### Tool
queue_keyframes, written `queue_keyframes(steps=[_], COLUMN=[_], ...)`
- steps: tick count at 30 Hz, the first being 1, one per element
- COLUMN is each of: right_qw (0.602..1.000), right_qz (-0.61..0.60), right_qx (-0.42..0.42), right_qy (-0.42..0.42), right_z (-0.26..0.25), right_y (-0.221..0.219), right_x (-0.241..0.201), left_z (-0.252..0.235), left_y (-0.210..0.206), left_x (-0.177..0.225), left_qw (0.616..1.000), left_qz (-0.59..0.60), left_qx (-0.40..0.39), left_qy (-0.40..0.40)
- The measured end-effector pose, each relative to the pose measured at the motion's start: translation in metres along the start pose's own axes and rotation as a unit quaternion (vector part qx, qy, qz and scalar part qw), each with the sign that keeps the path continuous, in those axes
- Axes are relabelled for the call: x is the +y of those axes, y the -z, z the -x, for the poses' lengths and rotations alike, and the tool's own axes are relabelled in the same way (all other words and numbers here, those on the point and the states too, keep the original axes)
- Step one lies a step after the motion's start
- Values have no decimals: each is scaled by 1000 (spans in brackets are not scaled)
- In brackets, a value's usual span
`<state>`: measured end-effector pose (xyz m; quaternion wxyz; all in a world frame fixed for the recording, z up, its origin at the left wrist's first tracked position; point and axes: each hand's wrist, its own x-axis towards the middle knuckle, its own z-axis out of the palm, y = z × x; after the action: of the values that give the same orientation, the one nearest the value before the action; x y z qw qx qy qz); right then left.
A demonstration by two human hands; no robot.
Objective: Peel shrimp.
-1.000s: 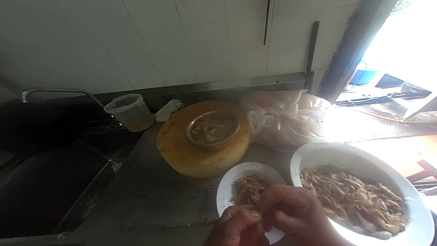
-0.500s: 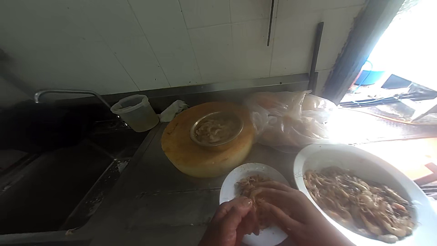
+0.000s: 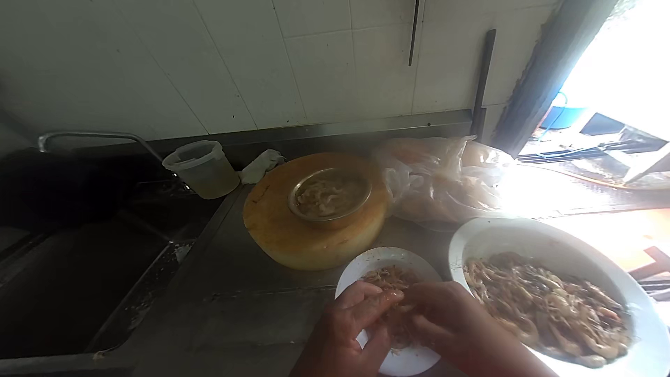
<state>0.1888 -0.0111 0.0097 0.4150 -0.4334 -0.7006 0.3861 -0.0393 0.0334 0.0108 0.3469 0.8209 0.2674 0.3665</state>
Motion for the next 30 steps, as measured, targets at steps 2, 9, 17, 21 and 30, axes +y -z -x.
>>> queue_keyframes(steps=[2, 9, 17, 21, 30], right_qw=[998, 990, 980, 961, 953], right_qz=[56, 121, -171, -242, -239], right_qx=[5, -36, 34, 92, 148], right_qy=[-3, -58, -91, -95, -116], right_z=[-3, -10, -1, 3, 4], right_y=[3, 9, 0, -15, -16], right_x=[-3, -4, 2, 0, -6], left_z=[-2, -5, -1, 6, 9], left_y=[1, -10, -21, -36, -41], left_x=[6, 7, -3, -2, 1], left_qw=[1000, 991, 961, 982, 986], left_qz=[-25, -126, 206, 83, -61], left_qx=[-1, -2, 140, 168, 152], left_qy=[-7, -35, 121, 30, -43])
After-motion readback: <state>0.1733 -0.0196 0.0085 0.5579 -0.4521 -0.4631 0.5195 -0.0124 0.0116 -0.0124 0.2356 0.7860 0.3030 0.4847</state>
